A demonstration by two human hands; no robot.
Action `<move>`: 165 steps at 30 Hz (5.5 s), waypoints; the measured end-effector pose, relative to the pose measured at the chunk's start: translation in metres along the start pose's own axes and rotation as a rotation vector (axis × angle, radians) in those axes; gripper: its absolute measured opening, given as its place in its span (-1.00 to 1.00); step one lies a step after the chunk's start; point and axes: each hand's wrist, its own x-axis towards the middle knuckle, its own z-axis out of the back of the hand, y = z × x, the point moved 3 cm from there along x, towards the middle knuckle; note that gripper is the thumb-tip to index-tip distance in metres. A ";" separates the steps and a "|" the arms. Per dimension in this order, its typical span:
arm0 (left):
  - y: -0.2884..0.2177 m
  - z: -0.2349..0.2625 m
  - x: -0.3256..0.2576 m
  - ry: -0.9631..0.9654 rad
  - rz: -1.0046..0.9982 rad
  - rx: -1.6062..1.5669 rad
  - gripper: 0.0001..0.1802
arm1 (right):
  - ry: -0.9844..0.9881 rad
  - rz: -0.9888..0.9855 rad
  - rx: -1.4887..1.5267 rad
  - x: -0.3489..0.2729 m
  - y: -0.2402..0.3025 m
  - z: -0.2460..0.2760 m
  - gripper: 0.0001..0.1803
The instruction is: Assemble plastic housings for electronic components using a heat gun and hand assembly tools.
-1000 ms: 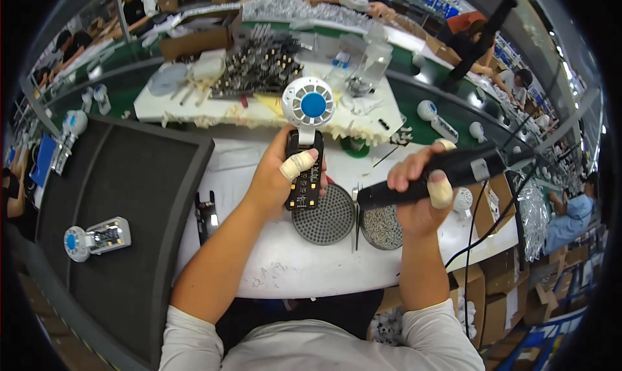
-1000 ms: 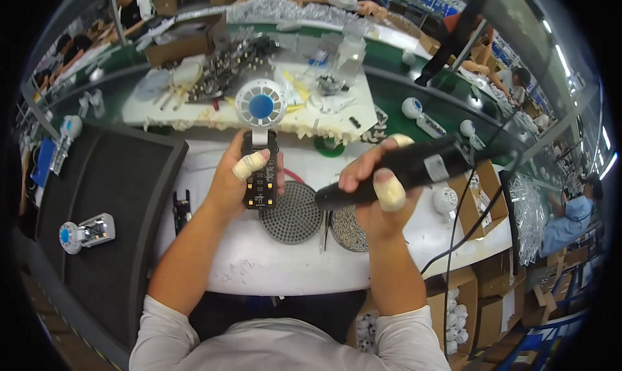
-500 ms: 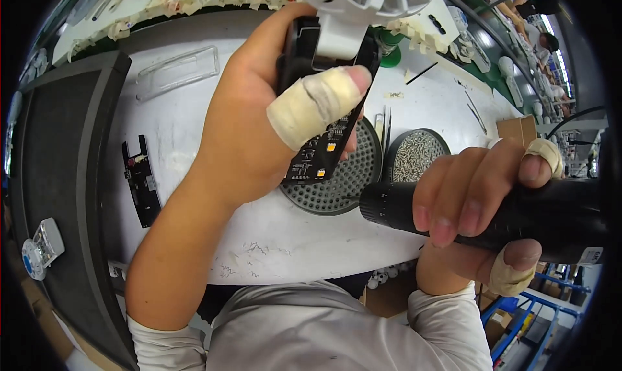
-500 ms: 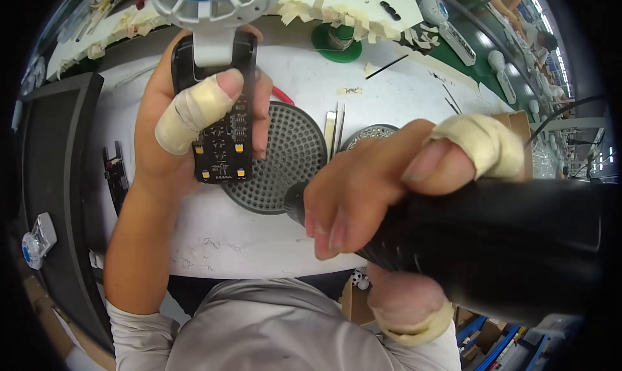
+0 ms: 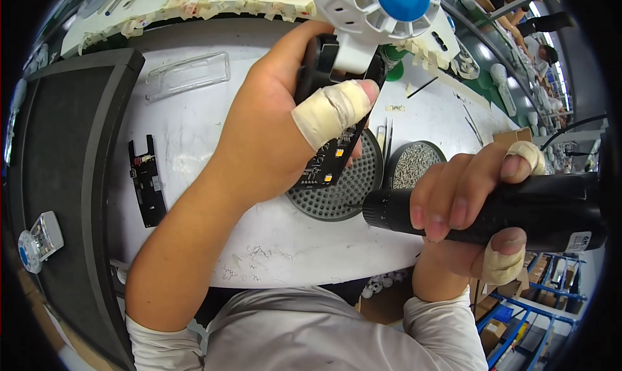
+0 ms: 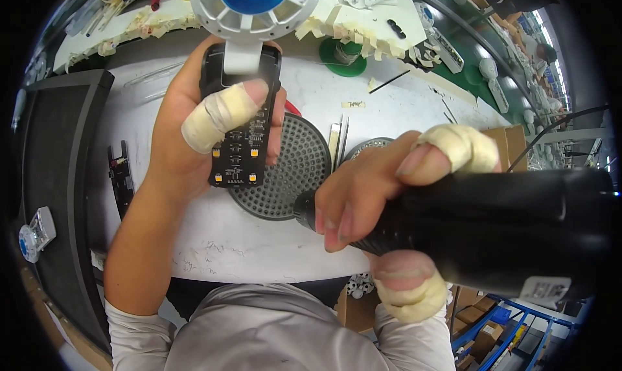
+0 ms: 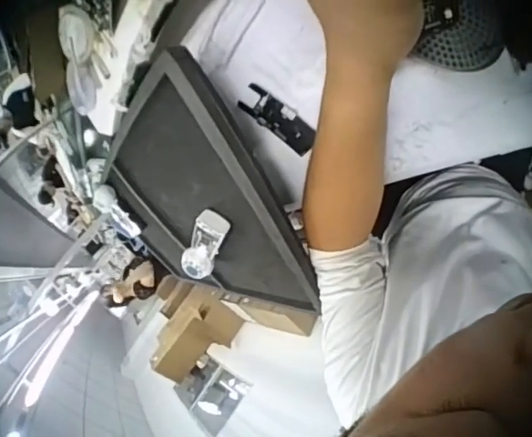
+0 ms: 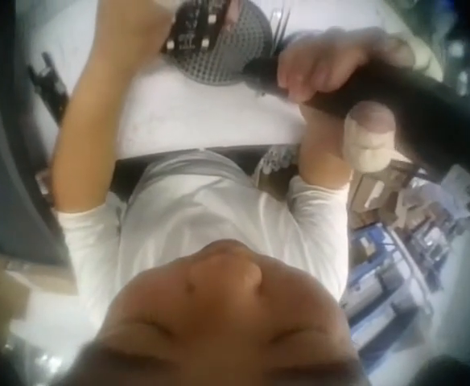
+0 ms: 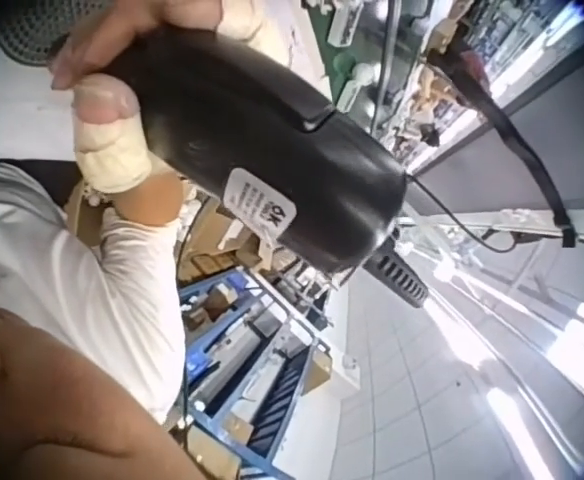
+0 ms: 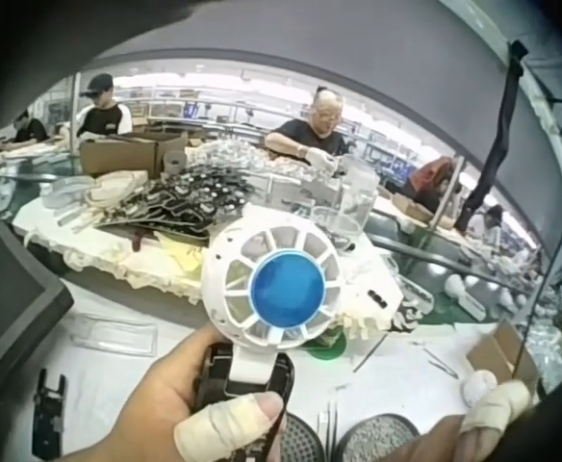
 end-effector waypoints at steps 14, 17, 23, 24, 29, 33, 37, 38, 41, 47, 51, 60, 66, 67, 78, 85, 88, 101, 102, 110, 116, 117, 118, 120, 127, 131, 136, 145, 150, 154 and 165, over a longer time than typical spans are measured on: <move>-0.008 -0.001 0.000 -0.001 0.036 -0.058 -0.55 | -0.011 0.040 -0.115 -0.002 0.004 -0.016 -0.31; -0.011 -0.003 -0.001 0.004 0.029 -0.054 -0.55 | -0.011 0.042 -0.080 -0.001 0.002 -0.016 -0.26; -0.011 -0.012 -0.008 0.031 0.009 -0.088 -0.57 | -0.136 0.031 -0.014 0.001 0.024 -0.025 -0.30; -0.011 -0.012 -0.007 0.034 0.001 -0.092 -0.57 | -0.130 0.033 -0.020 0.002 0.030 -0.026 -0.30; -0.009 -0.016 -0.011 0.084 0.067 -0.107 -0.54 | -0.289 0.415 -0.089 -0.006 0.068 -0.028 -0.37; -0.004 -0.023 -0.013 0.111 0.125 -0.081 -0.51 | -0.372 0.547 -0.126 -0.012 0.077 -0.026 -0.35; 0.002 -0.031 -0.016 0.139 0.184 -0.039 -0.54 | -0.373 0.590 -0.142 -0.018 0.081 -0.022 -0.34; 0.004 -0.032 -0.017 0.135 0.218 -0.056 -0.59 | -0.360 0.597 -0.141 -0.019 0.082 -0.022 -0.34; 0.007 -0.037 -0.020 0.151 0.283 -0.072 -0.65 | -0.349 0.634 -0.177 -0.019 0.078 -0.024 -0.34; 0.011 -0.037 -0.020 0.203 0.317 -0.003 -0.51 | -0.312 0.624 -0.273 -0.022 0.076 -0.024 -0.32; 0.012 -0.038 -0.021 0.206 0.313 0.008 -0.52 | -0.309 0.597 -0.275 -0.023 0.075 -0.023 -0.30; 0.015 -0.037 -0.021 0.238 0.265 0.075 -0.54 | -0.298 0.601 -0.295 -0.023 0.074 -0.021 -0.30; 0.016 -0.038 -0.021 0.260 0.219 0.112 -0.50 | -0.285 0.595 -0.297 -0.022 0.075 -0.019 -0.30; 0.015 -0.037 -0.021 0.263 0.208 0.128 -0.49 | -0.284 0.597 -0.296 -0.022 0.075 -0.020 -0.30; 0.007 -0.040 -0.025 0.317 0.266 -0.041 -0.60 | -0.492 0.474 -0.022 -0.023 0.083 -0.005 -0.36; 0.007 -0.039 -0.024 0.322 0.259 -0.077 -0.59 | -0.557 0.495 -0.025 -0.020 0.083 0.002 -0.38; 0.006 -0.038 -0.024 0.310 0.224 -0.029 -0.59 | -0.561 0.499 -0.038 -0.019 0.083 0.002 -0.37; 0.008 -0.039 -0.024 0.314 0.293 -0.090 -0.60 | -0.482 0.516 -0.050 -0.023 0.081 0.006 -0.33; 0.007 -0.039 -0.024 0.309 0.303 -0.089 -0.61 | -0.443 0.520 -0.036 -0.023 0.081 0.006 -0.32; 0.009 -0.037 -0.023 0.293 0.264 0.063 -0.33 | -0.546 0.529 -0.102 -0.019 0.078 -0.003 -0.34; 0.009 -0.038 -0.023 0.284 0.262 0.128 -0.46 | -0.542 0.530 -0.109 -0.020 0.079 -0.005 -0.34; 0.009 -0.038 -0.024 0.286 0.264 0.121 -0.47 | -0.539 0.528 -0.107 -0.020 0.079 -0.006 -0.34; 0.009 -0.038 -0.024 0.289 0.267 0.113 -0.47 | -0.536 0.527 -0.105 -0.020 0.079 -0.006 -0.34; 0.009 -0.038 -0.024 0.293 0.269 0.107 -0.48 | -0.543 0.535 -0.102 -0.020 0.079 -0.005 -0.35; 0.009 -0.038 -0.024 0.260 0.256 0.081 -0.50 | -0.553 0.559 -0.087 -0.021 0.082 -0.005 -0.37; 0.011 -0.037 -0.023 0.257 0.303 0.108 -0.49 | -0.553 0.573 -0.081 -0.021 0.082 -0.005 -0.38; 0.012 -0.037 -0.023 0.231 0.286 0.080 -0.53 | -0.542 0.572 -0.072 -0.020 0.081 -0.005 -0.39; 0.015 -0.039 -0.023 0.178 0.368 -0.053 -0.62 | -0.465 0.550 -0.119 -0.019 0.076 -0.010 -0.35; 0.016 -0.039 -0.023 0.178 0.354 -0.046 -0.61 | -0.462 0.509 -0.198 -0.019 0.074 -0.011 -0.34; 0.022 -0.037 -0.020 0.177 0.229 0.072 -0.61 | -0.442 0.505 -0.200 -0.019 0.071 -0.012 -0.32; 0.018 -0.037 -0.022 0.183 0.116 0.254 -0.64 | -0.321 0.469 -0.273 -0.017 0.064 -0.019 -0.25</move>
